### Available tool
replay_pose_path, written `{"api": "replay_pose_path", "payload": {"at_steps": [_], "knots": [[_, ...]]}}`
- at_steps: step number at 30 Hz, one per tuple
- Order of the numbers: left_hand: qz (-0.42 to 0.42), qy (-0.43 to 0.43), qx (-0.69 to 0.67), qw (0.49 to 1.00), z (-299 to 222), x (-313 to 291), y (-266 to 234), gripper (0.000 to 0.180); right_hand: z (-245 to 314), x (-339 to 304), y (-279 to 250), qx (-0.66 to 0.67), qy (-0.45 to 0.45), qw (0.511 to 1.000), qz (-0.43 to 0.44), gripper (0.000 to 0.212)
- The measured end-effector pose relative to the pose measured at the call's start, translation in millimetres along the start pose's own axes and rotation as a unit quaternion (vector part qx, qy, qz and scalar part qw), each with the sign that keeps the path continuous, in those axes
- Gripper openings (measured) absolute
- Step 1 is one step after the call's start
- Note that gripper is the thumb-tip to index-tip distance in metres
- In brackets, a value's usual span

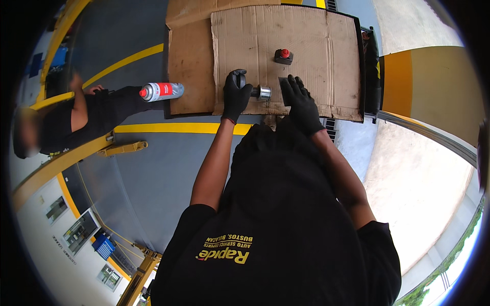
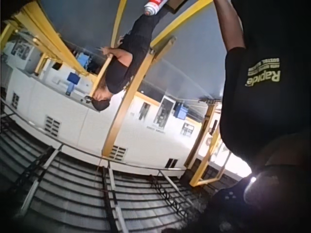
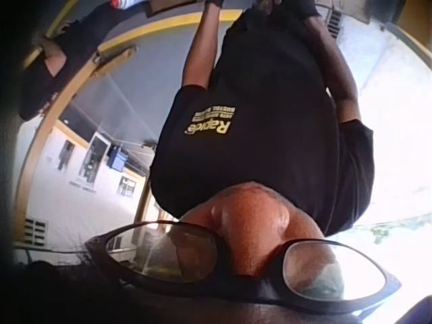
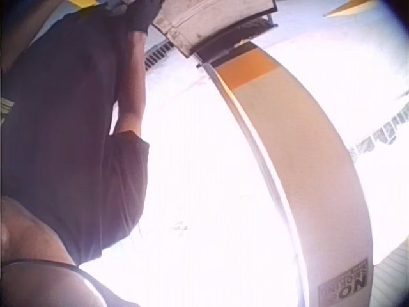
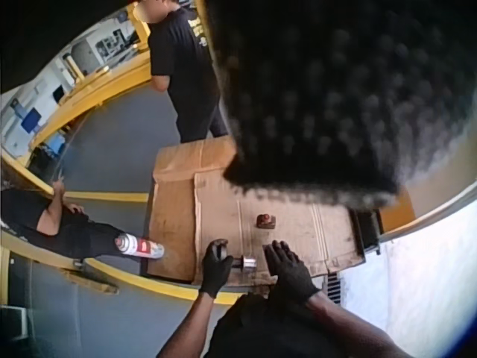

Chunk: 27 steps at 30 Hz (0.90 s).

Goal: The person assembles a mechanical component on a cardboard-covered workbench. They use a spray lubricant and a small bottle of red fluid to treat the parts, then screw a threaded rod into a cylindrical housing. The person handles the assembled unit, inspecting it before placing it back on the table.

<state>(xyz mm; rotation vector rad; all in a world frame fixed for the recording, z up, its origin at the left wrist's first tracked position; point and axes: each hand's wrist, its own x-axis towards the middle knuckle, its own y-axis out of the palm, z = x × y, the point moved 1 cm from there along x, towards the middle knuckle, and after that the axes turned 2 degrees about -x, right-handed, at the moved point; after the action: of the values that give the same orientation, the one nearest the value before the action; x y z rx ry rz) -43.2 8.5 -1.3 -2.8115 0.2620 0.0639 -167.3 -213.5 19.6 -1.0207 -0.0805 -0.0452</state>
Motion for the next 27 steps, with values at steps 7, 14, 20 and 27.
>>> {"api": "replay_pose_path", "payload": {"at_steps": [7, 14, 20, 27], "knots": [[0.001, -0.022, 0.034, 0.999, 6, 11, 4, 0.043, 25, 27, 32, -0.028, -0.073, 0.994, 0.077, 0.069], [-0.051, -0.104, 0.002, 0.993, 4, 17, 11, 0.042, 0, -6, -24, -0.05, -0.068, 0.977, 0.194, 0.072], [-0.089, -0.039, -0.037, 0.995, 20, 0, 17, 0.046, -48, 18, -60, -0.138, 0.018, 0.968, 0.209, 0.077], [-0.094, -0.023, -0.06, 0.994, 0, 12, 13, 0.036, -62, 85, -15, 0.652, 0.422, 0.619, 0.116, 0.069]]}}
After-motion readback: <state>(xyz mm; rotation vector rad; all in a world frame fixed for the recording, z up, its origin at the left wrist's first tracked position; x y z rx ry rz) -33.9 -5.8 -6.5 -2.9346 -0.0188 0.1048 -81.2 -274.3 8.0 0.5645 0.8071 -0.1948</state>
